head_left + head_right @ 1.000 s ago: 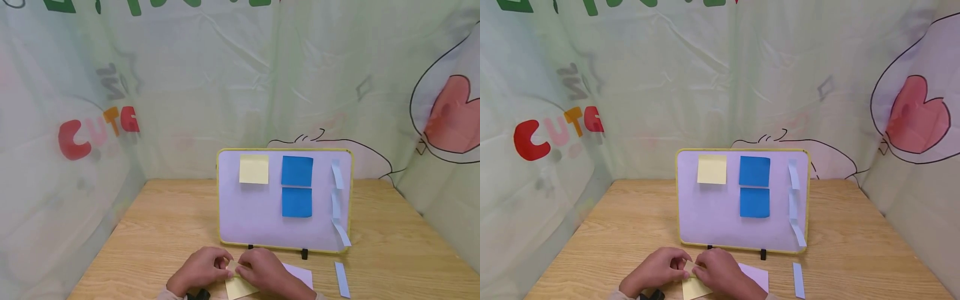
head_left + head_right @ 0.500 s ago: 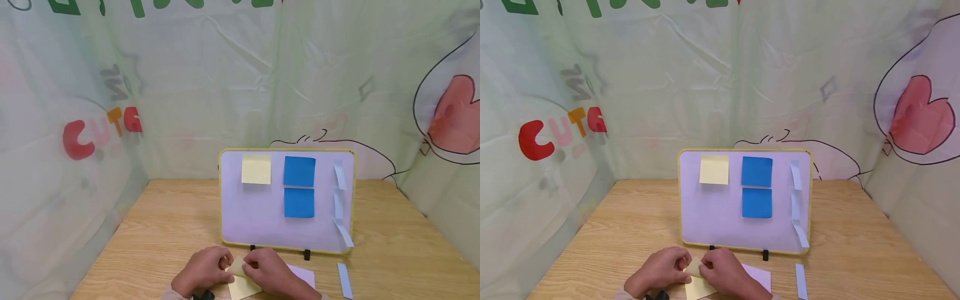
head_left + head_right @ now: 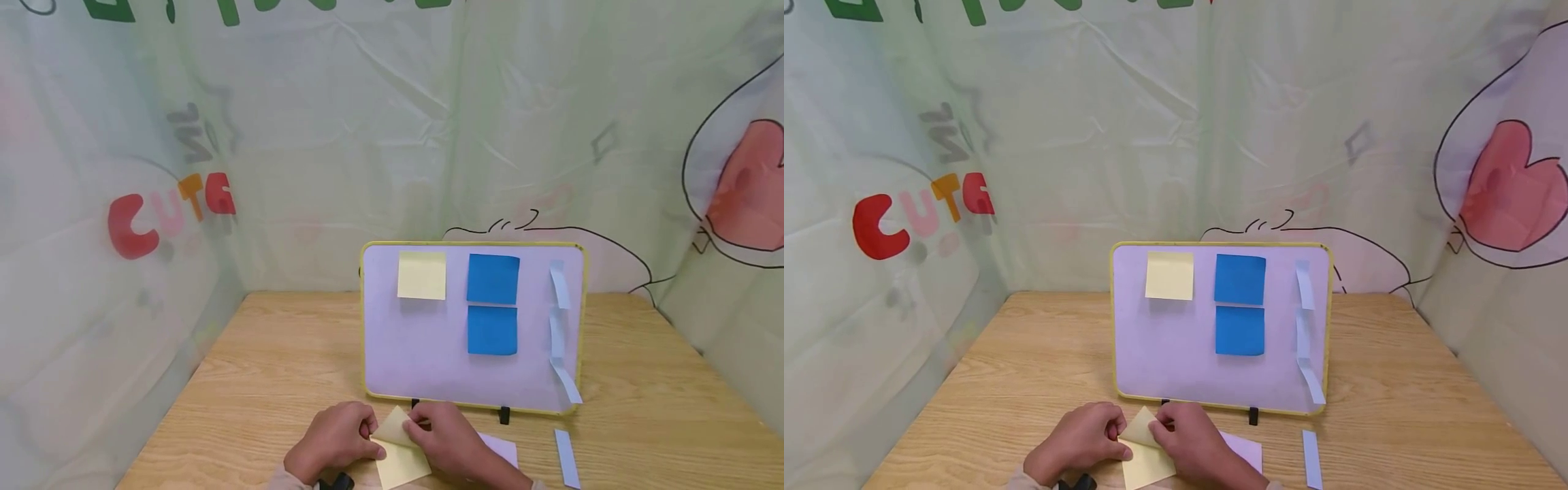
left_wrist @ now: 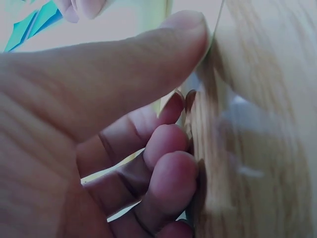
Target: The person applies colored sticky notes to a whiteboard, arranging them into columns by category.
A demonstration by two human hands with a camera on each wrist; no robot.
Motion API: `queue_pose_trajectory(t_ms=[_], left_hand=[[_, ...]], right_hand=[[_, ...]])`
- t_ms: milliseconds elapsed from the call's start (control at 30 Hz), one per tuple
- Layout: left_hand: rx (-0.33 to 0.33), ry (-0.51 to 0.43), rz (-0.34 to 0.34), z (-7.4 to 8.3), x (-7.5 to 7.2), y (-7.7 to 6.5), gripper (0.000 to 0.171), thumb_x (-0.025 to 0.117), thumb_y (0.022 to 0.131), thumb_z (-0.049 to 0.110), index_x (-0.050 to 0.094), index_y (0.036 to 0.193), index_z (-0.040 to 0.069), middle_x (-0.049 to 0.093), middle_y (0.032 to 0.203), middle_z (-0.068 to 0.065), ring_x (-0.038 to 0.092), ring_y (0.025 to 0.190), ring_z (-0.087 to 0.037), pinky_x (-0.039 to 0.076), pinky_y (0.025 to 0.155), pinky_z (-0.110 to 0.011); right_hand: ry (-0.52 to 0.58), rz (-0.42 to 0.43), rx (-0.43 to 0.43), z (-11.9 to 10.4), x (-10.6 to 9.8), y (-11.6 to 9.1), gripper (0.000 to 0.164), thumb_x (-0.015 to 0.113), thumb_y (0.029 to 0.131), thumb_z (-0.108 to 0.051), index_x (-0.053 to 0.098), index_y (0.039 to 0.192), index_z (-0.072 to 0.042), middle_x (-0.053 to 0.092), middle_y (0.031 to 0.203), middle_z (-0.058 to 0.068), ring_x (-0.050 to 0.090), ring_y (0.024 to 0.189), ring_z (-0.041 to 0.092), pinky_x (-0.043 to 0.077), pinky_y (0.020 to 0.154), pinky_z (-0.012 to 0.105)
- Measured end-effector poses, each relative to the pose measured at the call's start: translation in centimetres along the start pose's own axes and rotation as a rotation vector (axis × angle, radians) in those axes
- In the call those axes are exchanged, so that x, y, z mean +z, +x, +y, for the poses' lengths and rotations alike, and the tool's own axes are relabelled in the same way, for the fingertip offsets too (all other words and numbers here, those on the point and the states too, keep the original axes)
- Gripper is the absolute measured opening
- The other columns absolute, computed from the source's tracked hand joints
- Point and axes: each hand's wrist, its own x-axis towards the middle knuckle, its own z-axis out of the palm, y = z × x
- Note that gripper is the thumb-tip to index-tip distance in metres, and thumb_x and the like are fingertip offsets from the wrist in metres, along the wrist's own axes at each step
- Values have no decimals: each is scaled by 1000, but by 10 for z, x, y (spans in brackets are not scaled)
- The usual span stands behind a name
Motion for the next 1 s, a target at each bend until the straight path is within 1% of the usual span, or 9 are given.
queue_pose_trajectory(t_ms=[100,233,333,433,500,567,667,833,1000], left_hand=[[-2,0,-6,0,-1,1,34,89,69,42,57,73,28,49,69,18,46,63,0,38,57,-26],[10,4,-4,-2,-1,1,35,89,69,41,57,72,27,48,68,18,45,62,0,38,56,-25],[20,-17,-11,-4,-1,1,34,88,71,39,57,72,26,48,68,19,45,61,0,38,55,-24],[40,-66,-23,-7,-2,1,31,86,75,36,57,73,25,49,67,19,46,61,1,38,56,-23],[53,-113,-29,-10,-2,2,25,83,80,32,60,75,25,51,68,19,47,62,1,39,57,-22],[54,-163,-32,-12,-3,2,19,79,85,30,63,76,24,53,69,18,48,63,1,40,58,-23],[42,-211,-31,-14,-2,2,14,75,89,28,67,78,24,56,71,17,50,65,0,42,61,-23],[32,-206,-14,-13,-2,2,14,76,87,27,68,76,23,57,71,18,50,65,1,42,61,-23],[20,-185,-2,-10,-1,2,16,77,84,26,66,72,24,55,67,19,48,62,1,41,59,-22]], right_hand=[[27,9,32,0,1,0,15,67,97,-25,73,86,-17,67,86,-10,60,84,8,50,70,28],[72,16,97,2,1,1,19,65,98,-28,71,84,-16,63,83,-8,54,79,11,45,67,28],[92,27,116,3,1,2,20,62,99,-29,68,85,-16,60,80,-6,51,76,14,42,65,28],[110,36,122,4,0,3,21,60,101,-29,67,86,-16,56,76,-4,51,75,15,40,63,28],[116,38,125,5,0,3,21,59,102,-30,66,87,-16,54,75,-3,50,74,15,39,62,28],[121,38,128,5,-1,3,22,58,102,-30,65,88,-15,53,75,-3,50,74,16,39,62,28],[113,42,123,5,-2,3,22,57,103,-29,63,88,-15,51,74,-3,49,73,15,39,62,27],[91,49,105,6,-4,2,20,56,103,-28,61,88,-15,47,71,-4,48,69,12,38,60,26],[104,34,97,9,-4,2,21,55,104,-28,61,88,-15,45,71,-3,47,69,12,38,60,26]])
